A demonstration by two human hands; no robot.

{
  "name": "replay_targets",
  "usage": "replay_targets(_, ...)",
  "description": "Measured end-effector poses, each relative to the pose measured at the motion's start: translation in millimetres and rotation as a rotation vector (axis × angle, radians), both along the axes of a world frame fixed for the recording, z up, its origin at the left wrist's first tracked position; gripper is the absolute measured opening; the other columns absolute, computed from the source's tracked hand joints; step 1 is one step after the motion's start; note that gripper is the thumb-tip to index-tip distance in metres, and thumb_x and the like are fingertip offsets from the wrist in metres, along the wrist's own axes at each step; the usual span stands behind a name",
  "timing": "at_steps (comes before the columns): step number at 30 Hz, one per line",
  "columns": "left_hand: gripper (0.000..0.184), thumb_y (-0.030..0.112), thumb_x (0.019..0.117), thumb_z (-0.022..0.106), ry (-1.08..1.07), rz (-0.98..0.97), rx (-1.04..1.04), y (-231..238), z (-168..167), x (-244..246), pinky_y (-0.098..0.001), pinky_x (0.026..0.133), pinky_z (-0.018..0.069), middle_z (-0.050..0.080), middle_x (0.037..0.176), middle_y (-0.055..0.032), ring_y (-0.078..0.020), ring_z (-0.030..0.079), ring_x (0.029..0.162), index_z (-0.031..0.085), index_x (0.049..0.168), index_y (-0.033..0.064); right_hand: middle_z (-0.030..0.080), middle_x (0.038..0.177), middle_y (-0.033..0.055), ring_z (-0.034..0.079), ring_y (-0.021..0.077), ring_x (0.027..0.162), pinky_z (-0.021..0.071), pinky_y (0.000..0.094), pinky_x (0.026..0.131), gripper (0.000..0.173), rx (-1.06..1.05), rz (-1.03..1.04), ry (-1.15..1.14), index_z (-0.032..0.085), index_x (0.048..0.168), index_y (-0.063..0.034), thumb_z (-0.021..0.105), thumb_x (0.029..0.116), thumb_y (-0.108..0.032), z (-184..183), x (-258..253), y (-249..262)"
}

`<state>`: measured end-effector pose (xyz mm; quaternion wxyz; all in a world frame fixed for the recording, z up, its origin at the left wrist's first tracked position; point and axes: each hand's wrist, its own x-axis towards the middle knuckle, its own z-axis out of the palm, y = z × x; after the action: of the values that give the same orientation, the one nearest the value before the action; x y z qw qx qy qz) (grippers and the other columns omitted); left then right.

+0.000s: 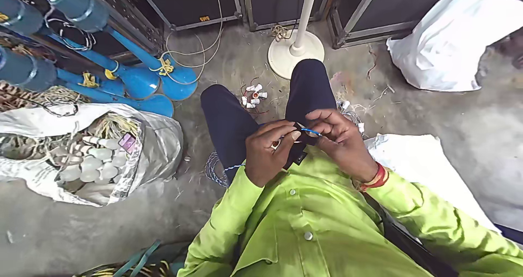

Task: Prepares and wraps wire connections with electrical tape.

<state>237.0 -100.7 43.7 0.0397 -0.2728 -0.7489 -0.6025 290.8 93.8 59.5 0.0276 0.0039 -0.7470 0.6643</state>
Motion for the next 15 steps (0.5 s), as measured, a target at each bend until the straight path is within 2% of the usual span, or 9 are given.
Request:
replay_targets(3,0.013,0.006,0.0940,0.070,-0.107,-0.036,0.015,-0.9,-3.4,-2.0,-0.0281,0.082,0.0627,0.075,0.111,-0.0121,-0.0120,0.073,0.097,0.077,0.102,-0.0025,0.072,0.091,-0.0064,0.065,0.0005,0.076,0.0561,0.0200,0.065,0.051,0.348,0.026,0.048,0.057,0.136,-0.0093,0.063,0.0848,-0.008,3.3,-0.1,6.8)
replay_targets(5,0.014,0.006,0.0943,0.070,-0.139,-0.047,0.008,0.4,-4.7,-1.1,-0.0280,0.083,0.0623,0.075,0.111,-0.0110,-0.0113,0.073,0.097,0.077,0.103,-0.0020,0.069,0.096,-0.0050,0.063,0.0010,0.081,0.0550,0.0219,0.068,0.053,0.466,0.033,0.089,0.060,0.137,-0.0097,0.062,0.0843,-0.017,6.8,3.9,6.8)
replay_targets(7,0.014,0.006,0.0954,0.069,-0.153,-0.059,0.004,0.2,-4.4,0.7,-0.0279,0.083,0.0623,0.075,0.110,-0.0108,-0.0110,0.073,0.096,0.077,0.104,-0.0020,0.070,0.109,-0.0006,0.066,0.0043,0.090,0.0585,0.0239,0.072,0.054,0.425,0.061,0.068,0.061,0.138,-0.0103,0.063,0.0854,-0.020,8.4,7.3,9.9)
replay_targets(9,0.015,0.005,0.0963,0.067,-0.164,-0.083,0.004,-2.1,-2.7,0.6,-0.0277,0.084,0.0620,0.076,0.108,-0.0103,-0.0106,0.073,0.095,0.076,0.105,-0.0020,0.065,0.122,0.0050,0.067,0.0134,0.102,0.0615,0.0315,0.080,0.054,0.283,0.118,0.000,0.059,0.143,-0.0102,0.061,0.0893,-0.019,7.9,5.9,19.5)
replay_targets(10,0.015,0.005,0.0971,0.066,-0.175,-0.098,-0.006,-3.6,-1.8,0.5,-0.0270,0.084,0.0614,0.076,0.106,-0.0091,-0.0096,0.072,0.094,0.076,0.106,-0.0012,0.064,0.125,0.0061,0.067,0.0166,0.104,0.0613,0.0346,0.082,0.052,0.205,0.132,-0.022,0.059,0.142,-0.0098,0.058,0.0912,-0.018,7.6,4.6,24.4)
replay_targets(12,0.017,0.006,0.0991,0.063,-0.190,-0.134,-0.040,-5.1,-0.4,-1.3,-0.0247,0.079,0.0597,0.076,0.100,-0.0064,-0.0067,0.071,0.088,0.077,0.107,0.0005,0.066,0.123,0.0062,0.068,0.0162,0.103,0.0617,0.0332,0.085,0.038,0.161,0.171,0.052,0.064,0.133,-0.0051,0.057,0.0977,-0.016,9.3,2.0,31.4)
replay_targets(13,0.018,0.007,0.1000,0.061,-0.191,-0.158,-0.060,-5.6,-0.1,-2.3,-0.0253,0.079,0.0598,0.075,0.099,-0.0063,-0.0069,0.071,0.087,0.076,0.108,0.0007,0.069,0.118,0.0053,0.069,0.0130,0.100,0.0618,0.0289,0.083,0.028,0.215,0.192,0.145,0.069,0.124,-0.0038,0.059,0.0996,-0.015,10.5,0.9,31.6)
replay_targets(15,0.020,0.007,0.1008,0.058,-0.193,-0.195,-0.096,-4.7,0.2,-2.8,-0.0262,0.077,0.0597,0.075,0.097,-0.0064,-0.0077,0.070,0.084,0.076,0.107,0.0010,0.070,0.111,0.0049,0.067,0.0081,0.099,0.0588,0.0227,0.084,0.022,0.431,0.253,0.346,0.077,0.113,-0.0066,0.061,0.0983,-0.009,12.9,-1.4,29.4)
